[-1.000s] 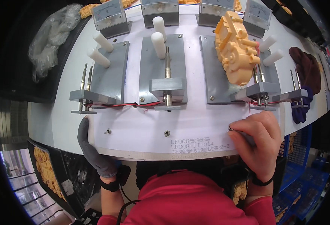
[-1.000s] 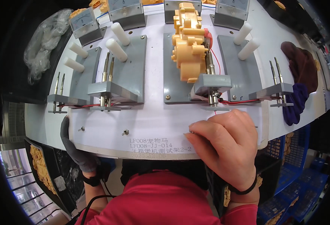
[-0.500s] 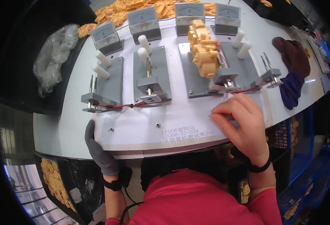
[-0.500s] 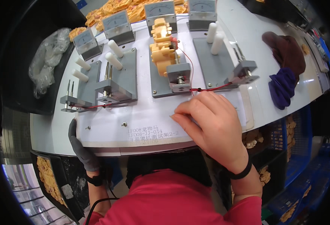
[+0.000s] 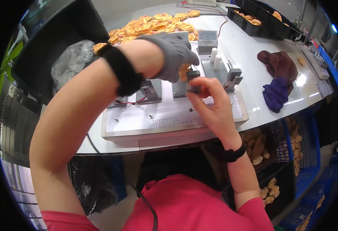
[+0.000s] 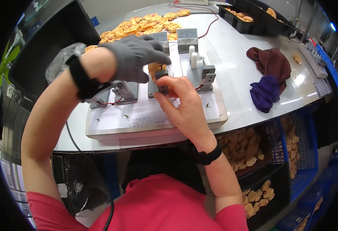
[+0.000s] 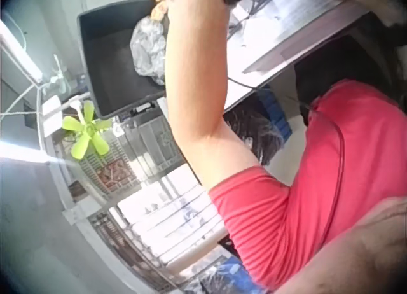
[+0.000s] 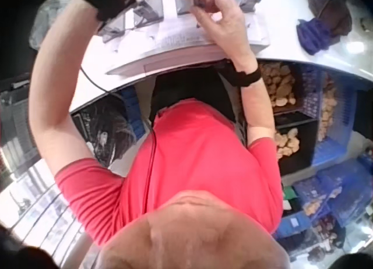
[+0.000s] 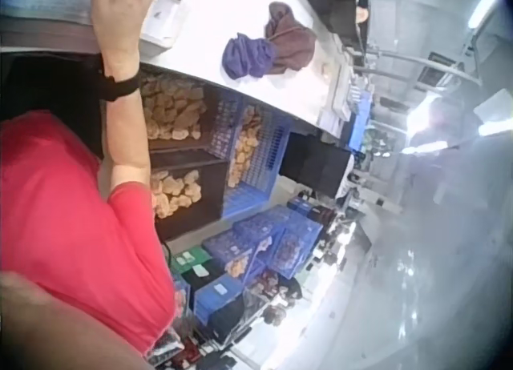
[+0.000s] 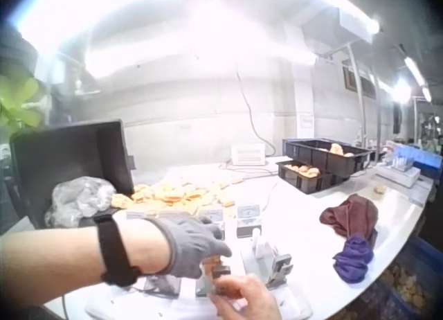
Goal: The person places yellow plastic electrical components into metal clamps on a white testing board. They connect red and black wires to the components and the board, then wipe the surface with a purple cloth. The person repeats this process for multiple components, moving them from a pile on the table to the clamps.
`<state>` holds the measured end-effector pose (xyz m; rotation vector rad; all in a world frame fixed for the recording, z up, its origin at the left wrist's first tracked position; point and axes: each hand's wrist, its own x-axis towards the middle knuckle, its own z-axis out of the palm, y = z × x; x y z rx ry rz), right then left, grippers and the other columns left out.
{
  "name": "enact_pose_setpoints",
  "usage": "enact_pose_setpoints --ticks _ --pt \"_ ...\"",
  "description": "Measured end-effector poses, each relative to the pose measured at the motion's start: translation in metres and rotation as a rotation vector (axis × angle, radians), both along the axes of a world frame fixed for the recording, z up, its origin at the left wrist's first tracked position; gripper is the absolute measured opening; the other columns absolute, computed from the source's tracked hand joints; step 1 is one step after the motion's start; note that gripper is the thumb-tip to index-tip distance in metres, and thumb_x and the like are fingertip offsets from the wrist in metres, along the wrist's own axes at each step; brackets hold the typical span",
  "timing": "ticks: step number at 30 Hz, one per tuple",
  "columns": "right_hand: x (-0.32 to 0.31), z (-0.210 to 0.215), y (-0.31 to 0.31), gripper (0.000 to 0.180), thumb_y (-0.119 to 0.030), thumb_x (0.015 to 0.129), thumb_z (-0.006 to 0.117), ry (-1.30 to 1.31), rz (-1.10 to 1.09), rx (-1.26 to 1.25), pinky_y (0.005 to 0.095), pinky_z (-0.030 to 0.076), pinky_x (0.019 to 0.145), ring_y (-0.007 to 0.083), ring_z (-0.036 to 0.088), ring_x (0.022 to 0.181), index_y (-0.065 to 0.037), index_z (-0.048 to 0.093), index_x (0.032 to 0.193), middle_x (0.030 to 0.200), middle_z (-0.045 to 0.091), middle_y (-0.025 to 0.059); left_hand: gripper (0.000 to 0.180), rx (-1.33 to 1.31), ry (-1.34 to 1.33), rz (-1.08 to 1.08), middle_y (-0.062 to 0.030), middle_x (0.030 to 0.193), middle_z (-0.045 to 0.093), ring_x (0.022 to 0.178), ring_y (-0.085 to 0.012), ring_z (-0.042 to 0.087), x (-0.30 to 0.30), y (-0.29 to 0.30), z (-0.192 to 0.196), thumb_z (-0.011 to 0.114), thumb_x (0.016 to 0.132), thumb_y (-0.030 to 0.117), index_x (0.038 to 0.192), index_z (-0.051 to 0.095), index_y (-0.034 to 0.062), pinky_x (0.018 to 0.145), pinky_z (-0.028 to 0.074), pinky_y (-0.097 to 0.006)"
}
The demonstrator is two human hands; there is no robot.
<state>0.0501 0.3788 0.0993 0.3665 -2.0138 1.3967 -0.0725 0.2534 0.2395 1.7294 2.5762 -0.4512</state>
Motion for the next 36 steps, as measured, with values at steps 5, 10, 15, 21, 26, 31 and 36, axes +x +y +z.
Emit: enact_pose_setpoints --ticks 5,10,15,21,26,31,36 --pt "0.001 0.0 0.007 0.028 -0.003 0.084 0.074 0.008 0.019 0.007 0.0303 0.052 0.075 0.0187 0.061 0.084 -0.005 0.064 0.111 0.096 0.061 0.0078 0.037 -0.158 0.148 0.021 -0.0055 0.119 0.062 0.119 -0.0289 0.055 0.013 0.025 -0.015 0.077 0.075 0.018 0.11 0.07 0.022 0.091 0.052 -0.041" --pt "0.0 -0.004 0.005 0.027 -0.004 0.083 0.075 0.012 0.013 -0.026 0.0302 0.051 0.073 0.0186 0.06 0.081 -0.005 0.065 0.109 0.094 0.06 0.0079 0.024 -0.083 0.155 -0.133 -0.0055 0.107 0.066 0.109 -0.0295 0.059 -0.002 0.022 -0.014 0.073 0.076 0.012 0.098 0.071 0.0214 0.085 0.052 -0.042" --pt "0.005 -0.004 0.002 0.029 -0.004 0.083 0.075 -0.031 -0.008 -0.054 0.0277 0.046 0.07 0.0139 0.052 0.075 -0.004 0.065 0.111 0.089 0.055 0.0036 0.022 -0.145 0.141 -0.048 -0.0048 0.099 0.068 0.105 -0.0286 0.061 0.006 0.026 -0.007 0.072 0.078 0.011 0.096 0.072 0.0231 0.083 0.052 -0.041" --pt "0.006 -0.001 0.003 0.029 -0.003 0.085 0.073 -0.052 -0.007 -0.044 0.026 0.045 0.07 0.0112 0.052 0.075 -0.004 0.064 0.112 0.088 0.052 0.0014 0.033 -0.239 0.194 0.007 -0.0059 0.105 0.069 0.109 -0.0273 0.062 0.001 0.036 -0.009 0.073 0.081 0.013 0.111 0.071 0.0271 0.088 0.052 -0.04" --pt "0.006 -0.004 0.0 0.027 -0.003 0.085 0.074 -0.037 -0.029 -0.024 0.025 0.045 0.07 0.0101 0.051 0.074 -0.004 0.064 0.111 0.085 0.052 0.0002 0.037 -0.225 0.07 0.15 -0.0128 0.113 0.071 0.097 -0.0287 0.067 -0.002 0.04 -0.006 0.07 0.08 0.02 0.116 0.074 0.0148 0.085 0.051 -0.044" --pt "0.002 -0.007 0.004 0.026 -0.005 0.087 0.073 -0.044 -0.073 -0.003 0.0251 0.045 0.073 0.0099 0.051 0.075 -0.004 0.064 0.111 0.083 0.053 -0.0004 0.036 -0.33 0.023 0.167 -0.0104 0.113 0.071 0.1 -0.0258 0.067 0.015 0.043 0.013 0.07 0.083 0.019 0.118 0.072 0.0146 0.085 0.052 -0.043" --pt "0.002 -0.009 0.003 0.026 -0.004 0.088 0.071 -0.066 -0.04 -0.064 0.0246 0.045 0.075 0.0096 0.052 0.076 -0.004 0.064 0.113 0.084 0.053 -0.0004 0.036 -0.396 0.169 0.077 -0.0087 0.117 0.072 0.102 -0.0244 0.07 0.019 0.043 0.015 0.074 0.083 0.017 0.118 0.073 0.0134 0.084 0.056 -0.038"
